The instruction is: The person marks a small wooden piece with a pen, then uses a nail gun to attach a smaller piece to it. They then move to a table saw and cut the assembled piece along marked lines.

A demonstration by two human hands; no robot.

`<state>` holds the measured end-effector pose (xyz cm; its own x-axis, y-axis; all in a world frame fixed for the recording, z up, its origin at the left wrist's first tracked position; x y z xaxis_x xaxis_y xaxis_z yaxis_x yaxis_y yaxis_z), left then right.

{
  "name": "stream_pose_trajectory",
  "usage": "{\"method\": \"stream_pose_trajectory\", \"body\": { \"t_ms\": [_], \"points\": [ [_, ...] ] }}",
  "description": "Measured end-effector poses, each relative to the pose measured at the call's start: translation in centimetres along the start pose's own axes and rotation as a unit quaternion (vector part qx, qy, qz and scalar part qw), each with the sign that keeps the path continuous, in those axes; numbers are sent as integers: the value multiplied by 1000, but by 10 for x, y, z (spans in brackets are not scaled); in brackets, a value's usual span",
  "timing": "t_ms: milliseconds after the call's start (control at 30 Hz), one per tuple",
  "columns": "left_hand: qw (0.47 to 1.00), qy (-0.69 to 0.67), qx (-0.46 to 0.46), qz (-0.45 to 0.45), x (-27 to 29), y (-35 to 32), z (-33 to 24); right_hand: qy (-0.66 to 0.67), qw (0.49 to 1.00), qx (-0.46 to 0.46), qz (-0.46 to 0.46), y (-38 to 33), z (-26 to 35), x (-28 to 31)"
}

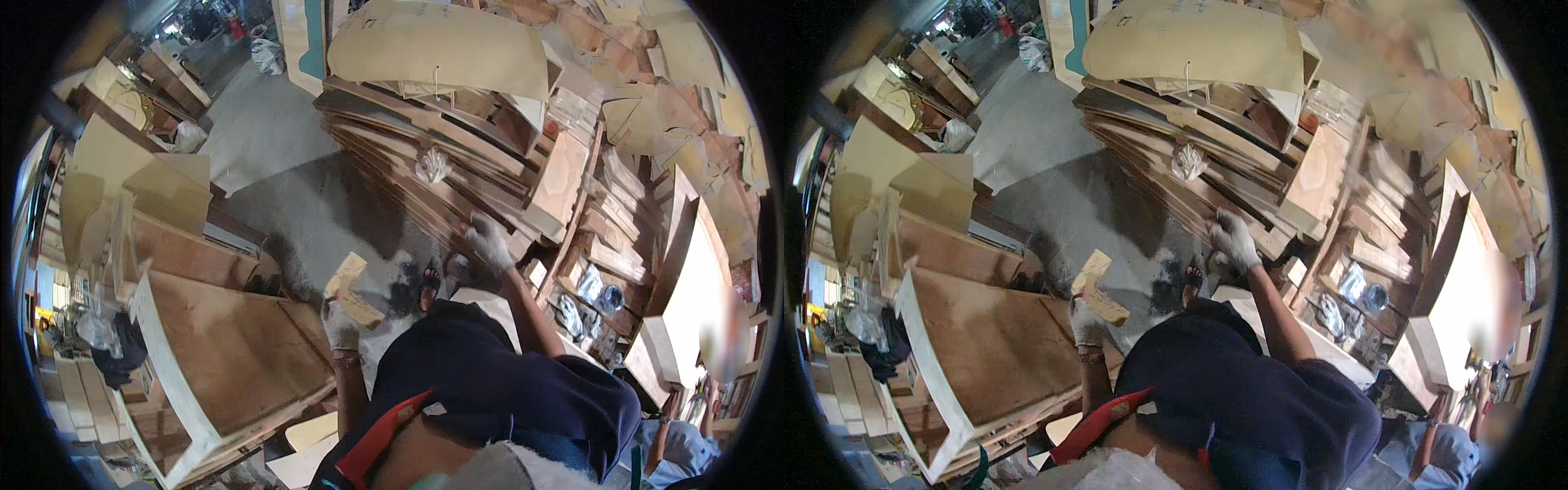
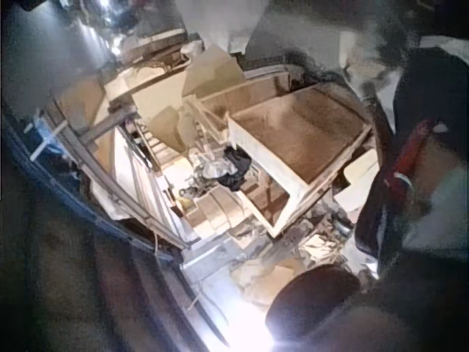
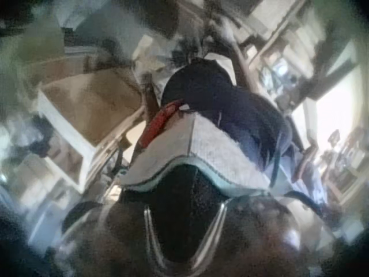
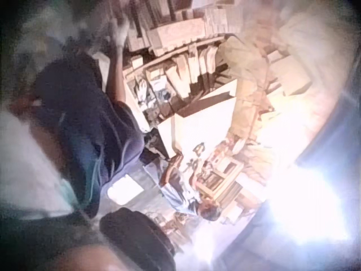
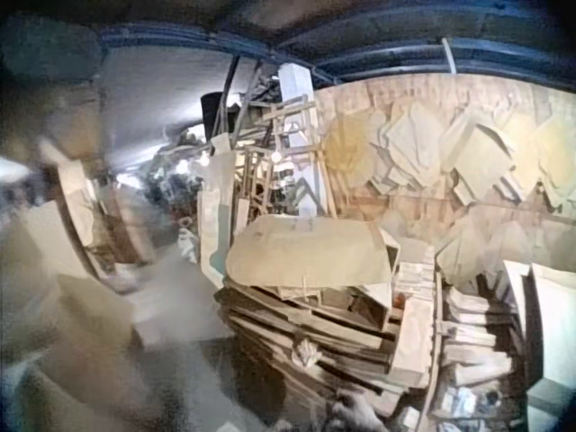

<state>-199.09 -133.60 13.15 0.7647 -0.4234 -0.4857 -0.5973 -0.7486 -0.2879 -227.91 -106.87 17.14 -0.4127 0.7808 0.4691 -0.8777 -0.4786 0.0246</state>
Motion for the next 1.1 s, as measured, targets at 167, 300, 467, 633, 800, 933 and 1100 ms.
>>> {"method": "stream_pose_trajectory", "body": {
  "t_ms": [167, 300, 467, 633, 800, 933, 1100],
  "points": [
    [995, -38, -87, -22, -41, 74, -43, 58, 996, 10, -67, 194, 16, -4],
    [995, -18, -98, -10, -71, 115, -69, 321, 942, -19, -102, 313, 2, -25],
    [997, 9, -71, 26, -128, 184, -106, 348, 934, -73, -45, 369, -15, -24],
    [986, -18, -116, 115, -220, 278, -144, 158, 977, -35, -138, 315, -7, -14],
    [956, 38, -202, 209, -346, 359, -172, 116, 973, -69, -188, 273, 34, -6],
    [790, 208, -464, 343, -451, 382, -177, -108, 944, 2, -312, 264, 93, 16],
    [557, 287, -605, 491, -526, 386, -125, 14, 905, -51, -422, 289, 141, 24]
  ]
}}
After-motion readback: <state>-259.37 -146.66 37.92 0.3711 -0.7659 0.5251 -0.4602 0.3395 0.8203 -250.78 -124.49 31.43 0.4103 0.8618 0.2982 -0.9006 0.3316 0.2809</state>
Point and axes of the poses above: each hand's wrist, its own y-axis towards the middle knuckle, its own x-axis out of the back of the hand, z = x × y, the point moved 1 cm from there along y, towards the middle knuckle, and after that the axes turned 6 degrees about -y, right-handed, at the moved point
